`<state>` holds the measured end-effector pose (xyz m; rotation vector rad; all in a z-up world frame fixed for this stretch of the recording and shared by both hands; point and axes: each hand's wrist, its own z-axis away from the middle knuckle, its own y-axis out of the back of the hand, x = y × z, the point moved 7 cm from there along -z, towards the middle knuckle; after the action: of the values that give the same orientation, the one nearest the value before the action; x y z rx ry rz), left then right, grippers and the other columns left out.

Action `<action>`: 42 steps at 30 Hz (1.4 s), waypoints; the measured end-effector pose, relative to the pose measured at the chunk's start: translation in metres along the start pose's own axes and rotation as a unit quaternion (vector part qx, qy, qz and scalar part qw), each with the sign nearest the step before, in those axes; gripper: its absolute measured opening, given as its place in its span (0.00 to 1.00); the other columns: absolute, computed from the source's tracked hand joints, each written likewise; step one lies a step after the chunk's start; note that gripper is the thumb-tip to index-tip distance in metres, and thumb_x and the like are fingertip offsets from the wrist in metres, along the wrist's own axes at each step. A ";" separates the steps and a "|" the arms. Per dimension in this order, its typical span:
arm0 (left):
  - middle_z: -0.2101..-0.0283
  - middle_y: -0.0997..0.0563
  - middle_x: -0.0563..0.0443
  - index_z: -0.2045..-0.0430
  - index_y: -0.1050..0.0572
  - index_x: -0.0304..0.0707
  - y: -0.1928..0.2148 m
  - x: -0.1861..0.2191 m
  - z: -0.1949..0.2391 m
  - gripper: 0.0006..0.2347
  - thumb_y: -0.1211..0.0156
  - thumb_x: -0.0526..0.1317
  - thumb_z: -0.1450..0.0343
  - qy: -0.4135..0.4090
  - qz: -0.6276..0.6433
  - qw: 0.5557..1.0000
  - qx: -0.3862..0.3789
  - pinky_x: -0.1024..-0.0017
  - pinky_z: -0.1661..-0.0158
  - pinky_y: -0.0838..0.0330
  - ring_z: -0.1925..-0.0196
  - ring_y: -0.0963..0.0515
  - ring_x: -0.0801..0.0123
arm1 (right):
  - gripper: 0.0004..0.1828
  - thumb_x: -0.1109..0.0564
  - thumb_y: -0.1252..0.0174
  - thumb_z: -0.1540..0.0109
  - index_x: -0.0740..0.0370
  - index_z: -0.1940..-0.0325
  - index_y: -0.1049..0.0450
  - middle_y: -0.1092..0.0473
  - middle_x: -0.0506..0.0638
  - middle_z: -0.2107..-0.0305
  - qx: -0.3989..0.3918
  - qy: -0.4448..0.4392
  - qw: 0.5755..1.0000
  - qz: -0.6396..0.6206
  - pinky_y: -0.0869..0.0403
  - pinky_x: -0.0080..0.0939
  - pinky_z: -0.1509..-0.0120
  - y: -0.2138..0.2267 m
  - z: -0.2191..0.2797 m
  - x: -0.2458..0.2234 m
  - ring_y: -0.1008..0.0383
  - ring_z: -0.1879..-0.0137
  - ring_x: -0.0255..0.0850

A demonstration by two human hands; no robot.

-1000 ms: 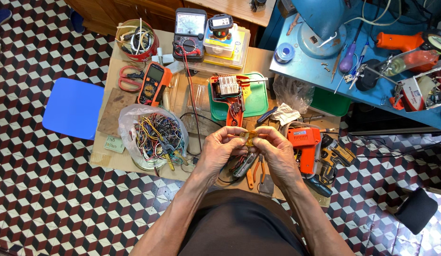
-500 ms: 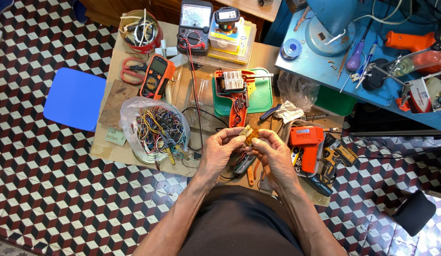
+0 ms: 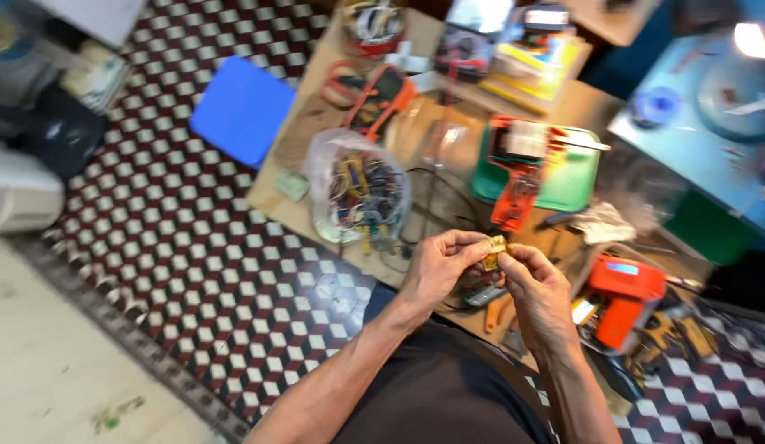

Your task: The person sorts through a bag of wires and components on a cluttered workbench, then uses a heat gun to apply heat to a small electronic component. The person handles various tools and parts throughout the process.

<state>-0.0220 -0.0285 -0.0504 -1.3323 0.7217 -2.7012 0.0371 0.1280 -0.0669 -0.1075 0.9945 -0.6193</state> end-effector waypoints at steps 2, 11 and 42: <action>0.62 0.16 0.49 0.52 0.22 0.24 0.022 -0.011 0.006 0.14 0.38 0.39 0.26 -0.004 -0.027 0.999 0.036 0.78 0.59 0.24 0.63 0.19 0.76 | 0.12 0.60 0.40 0.36 0.66 0.49 0.25 0.25 0.48 0.63 -0.034 -0.018 0.999 0.035 0.27 0.32 0.55 -0.015 -0.007 0.021 0.26 0.61 0.33; 0.56 0.18 0.43 0.50 0.25 0.33 0.227 0.050 -0.014 0.24 0.31 0.51 0.34 -0.122 -0.422 0.820 0.366 0.61 0.52 0.26 0.55 0.18 0.56 | 0.14 0.61 0.42 0.37 0.66 0.47 0.26 0.25 0.50 0.67 -0.032 -0.051 0.992 0.113 0.27 0.35 0.64 -0.083 -0.050 0.100 0.27 0.69 0.34; 0.79 0.20 0.49 0.46 0.26 0.50 0.322 0.179 -0.087 0.17 0.35 0.42 0.30 -0.117 -0.646 0.745 0.118 0.58 0.74 0.29 0.78 0.19 0.55 | 0.06 0.65 0.42 0.40 0.63 0.58 0.26 0.27 0.61 0.66 -0.039 0.347 0.781 0.517 0.25 0.56 0.54 -0.300 -0.189 0.168 0.23 0.59 0.61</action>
<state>-0.2531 -0.3249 -0.1001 -2.6583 -0.9749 -2.9879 -0.1823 -0.1731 -0.1903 0.6220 1.5823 0.4626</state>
